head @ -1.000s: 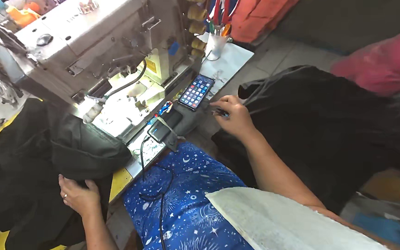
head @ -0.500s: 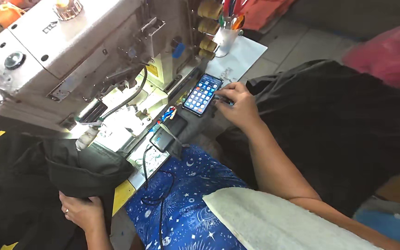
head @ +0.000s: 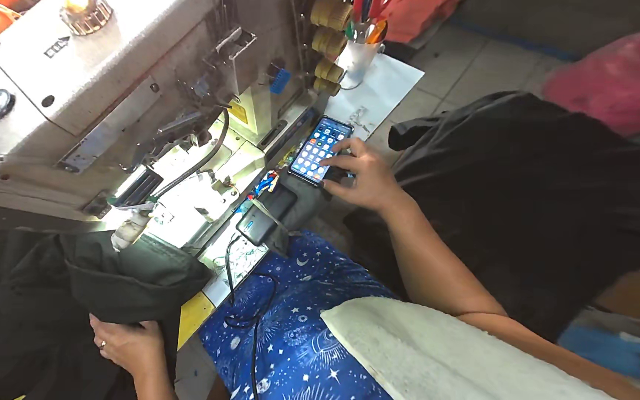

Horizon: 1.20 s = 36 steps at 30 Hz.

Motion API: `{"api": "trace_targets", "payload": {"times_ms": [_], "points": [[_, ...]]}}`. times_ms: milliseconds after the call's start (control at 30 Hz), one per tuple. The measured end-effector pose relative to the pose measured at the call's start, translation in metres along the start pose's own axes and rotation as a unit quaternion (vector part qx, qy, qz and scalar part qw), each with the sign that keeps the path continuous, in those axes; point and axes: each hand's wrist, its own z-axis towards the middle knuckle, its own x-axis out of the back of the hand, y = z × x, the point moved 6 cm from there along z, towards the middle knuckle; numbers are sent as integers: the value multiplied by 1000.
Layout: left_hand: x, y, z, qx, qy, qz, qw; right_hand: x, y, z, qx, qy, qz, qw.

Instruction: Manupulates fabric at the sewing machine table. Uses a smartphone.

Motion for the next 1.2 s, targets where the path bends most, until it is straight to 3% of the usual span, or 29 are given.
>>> {"api": "trace_targets", "payload": {"times_ms": [367,533,700,933,1067,1200], "points": [[2,0,0,-4,8,-2,1000,-20,-16,-3,-5,-36,-38,999],[9,7,1,6,-22,-25,999,6,-54,-8,20,6,31,999],[9,-7,0,14,-32,-95,995,-33,-107,-18,93,-67,122,986],[87,-29,-22,-18,91,-227,969,-68,-166,-28,194,-153,155,956],[123,-1,-28,-82,107,-250,959,-67,-179,-37,211,-156,164,951],[109,52,-38,-185,61,-262,945,-61,-170,-57,198,-172,167,950]]}}
